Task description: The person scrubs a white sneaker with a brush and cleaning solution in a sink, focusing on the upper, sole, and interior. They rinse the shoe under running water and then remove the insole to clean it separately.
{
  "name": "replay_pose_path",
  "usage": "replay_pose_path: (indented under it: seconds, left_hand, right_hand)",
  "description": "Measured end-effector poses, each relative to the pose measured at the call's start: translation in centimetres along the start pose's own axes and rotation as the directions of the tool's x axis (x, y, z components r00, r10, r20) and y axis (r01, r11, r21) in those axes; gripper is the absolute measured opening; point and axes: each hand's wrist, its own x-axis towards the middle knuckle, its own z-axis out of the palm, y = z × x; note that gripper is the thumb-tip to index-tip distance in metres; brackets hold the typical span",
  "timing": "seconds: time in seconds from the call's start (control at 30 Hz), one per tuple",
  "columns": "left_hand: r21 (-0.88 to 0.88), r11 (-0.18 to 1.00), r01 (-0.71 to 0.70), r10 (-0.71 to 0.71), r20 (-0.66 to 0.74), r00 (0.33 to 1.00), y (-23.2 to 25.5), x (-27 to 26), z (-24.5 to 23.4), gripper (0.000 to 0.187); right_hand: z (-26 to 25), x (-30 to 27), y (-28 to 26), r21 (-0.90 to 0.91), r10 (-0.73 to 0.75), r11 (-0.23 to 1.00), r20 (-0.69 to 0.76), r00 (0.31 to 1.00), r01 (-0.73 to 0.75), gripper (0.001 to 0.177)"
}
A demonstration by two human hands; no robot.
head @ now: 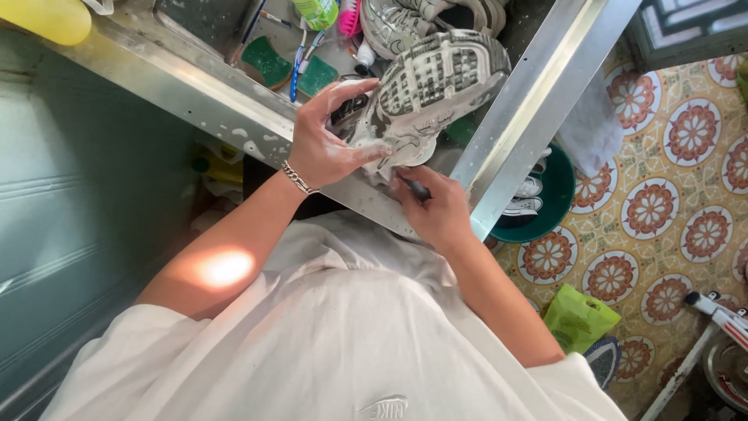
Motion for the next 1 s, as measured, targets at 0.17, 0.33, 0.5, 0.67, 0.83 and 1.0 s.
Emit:
replay_pose_path:
  seconds: [0.17, 0.33, 0.5, 0.67, 0.83, 1.0]
  left_hand:
    - [0.085, 0.991, 0.101, -0.112, 0.139, 0.984, 1.6, 0.7, -0.3, 0.087]
    - [0.010, 0.994, 0.107, -0.107, 0.073, 0.992, 0.9, 0.6, -0.8, 0.094]
    - [-0.172, 0.966, 0.192, -0.195, 0.000, 0.981, 0.1, 0.3, -1.4, 0.107]
    - [-0.678, 0.630, 0.379, -0.562, -0.060, 0.825, 1.7, -1.2, -4.1, 0.060]
    - [-0.827, 0.331, 0.454, -0.690, 0.116, 0.714, -2.7, -4.3, -7.8, 0.069]
    - [-0.892, 0.185, 0.413, -0.659, 0.199, 0.726, 1.7, -3.1, -7.6, 0.075]
  right_hand:
    - [-1.7, 0.5, -0.1, -0.085, 0.147, 0.987, 0.160, 0.976, -0.134, 0.016]
    - [1.2, 0.8, -0.1, 0.021, 0.163, 0.986, 0.055, 0.985, -0.164, 0.014]
    - [-4.2, -2.3, -1.0, -0.125, 0.114, 0.986, 0.050, 0.992, -0.107, 0.020]
    - [-6.2, -0.8, -1.2, -0.168, 0.327, 0.920, -0.172, 0.929, -0.355, 0.028]
    - [-3.3, 4.6, -1.0, -0.322, 0.381, 0.883, 0.063, 0.922, -0.342, 0.039]
    - [2.1, 11.2, 3.0, -0.509, 0.519, 0.812, 0.409, 0.751, -0.285, 0.046]
